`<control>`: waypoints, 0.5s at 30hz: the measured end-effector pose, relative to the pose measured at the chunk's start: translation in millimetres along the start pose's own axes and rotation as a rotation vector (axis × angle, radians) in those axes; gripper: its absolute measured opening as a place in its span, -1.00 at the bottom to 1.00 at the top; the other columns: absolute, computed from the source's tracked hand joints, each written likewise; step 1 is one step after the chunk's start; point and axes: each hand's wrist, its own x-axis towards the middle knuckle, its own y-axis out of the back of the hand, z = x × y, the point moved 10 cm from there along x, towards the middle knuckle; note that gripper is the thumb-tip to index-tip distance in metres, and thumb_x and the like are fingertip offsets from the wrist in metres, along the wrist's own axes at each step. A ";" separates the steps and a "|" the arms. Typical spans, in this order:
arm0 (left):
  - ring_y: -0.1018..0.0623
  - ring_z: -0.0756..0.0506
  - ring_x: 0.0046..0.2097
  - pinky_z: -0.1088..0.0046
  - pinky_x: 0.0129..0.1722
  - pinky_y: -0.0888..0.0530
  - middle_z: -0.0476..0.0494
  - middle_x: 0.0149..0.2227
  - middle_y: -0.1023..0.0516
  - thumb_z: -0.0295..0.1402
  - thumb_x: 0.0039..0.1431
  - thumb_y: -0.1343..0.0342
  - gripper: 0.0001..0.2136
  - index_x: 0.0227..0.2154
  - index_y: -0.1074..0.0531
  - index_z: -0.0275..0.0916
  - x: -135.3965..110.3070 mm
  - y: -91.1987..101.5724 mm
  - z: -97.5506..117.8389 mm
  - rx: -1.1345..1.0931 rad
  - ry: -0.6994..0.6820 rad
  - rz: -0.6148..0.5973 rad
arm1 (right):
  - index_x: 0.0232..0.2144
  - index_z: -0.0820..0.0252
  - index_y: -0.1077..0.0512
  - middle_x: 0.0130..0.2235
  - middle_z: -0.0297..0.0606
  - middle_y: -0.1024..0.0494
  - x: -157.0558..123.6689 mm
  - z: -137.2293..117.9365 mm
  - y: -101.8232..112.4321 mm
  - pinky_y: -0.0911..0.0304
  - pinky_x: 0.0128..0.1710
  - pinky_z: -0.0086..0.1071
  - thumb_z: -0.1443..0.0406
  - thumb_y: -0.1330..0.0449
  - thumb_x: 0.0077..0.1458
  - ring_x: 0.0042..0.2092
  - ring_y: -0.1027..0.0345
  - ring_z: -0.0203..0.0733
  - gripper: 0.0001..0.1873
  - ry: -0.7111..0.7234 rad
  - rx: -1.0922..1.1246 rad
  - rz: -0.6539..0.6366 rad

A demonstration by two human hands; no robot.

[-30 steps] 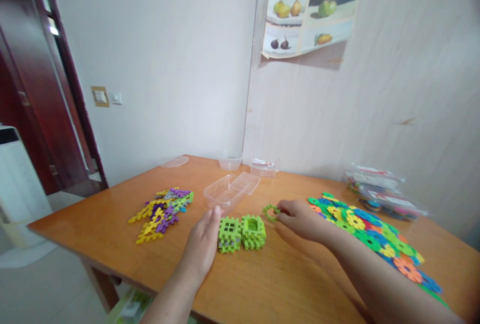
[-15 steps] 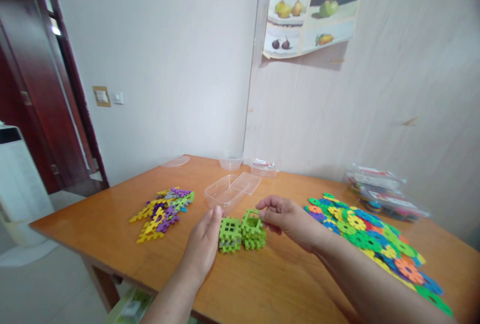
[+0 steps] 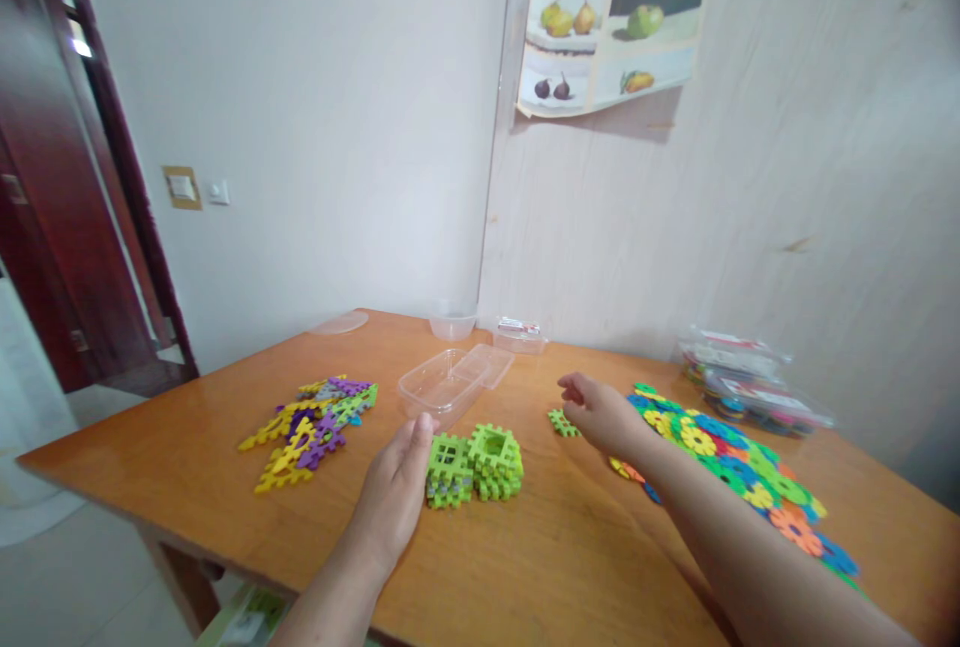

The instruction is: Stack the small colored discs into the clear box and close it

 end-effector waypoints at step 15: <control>-0.45 -0.21 0.11 0.20 0.17 -0.30 -0.29 0.05 -0.51 0.10 0.23 0.18 -0.41 -0.04 -0.47 -0.29 0.4 0.6 -1.4 0.018 0.005 0.000 | -0.08 0.20 -0.48 -0.13 -0.14 -0.57 -9.6 -34.0 -4.9 -0.24 -0.13 -0.31 0.07 -0.13 0.07 -0.11 -0.41 -0.08 -0.56 0.119 -0.135 -0.086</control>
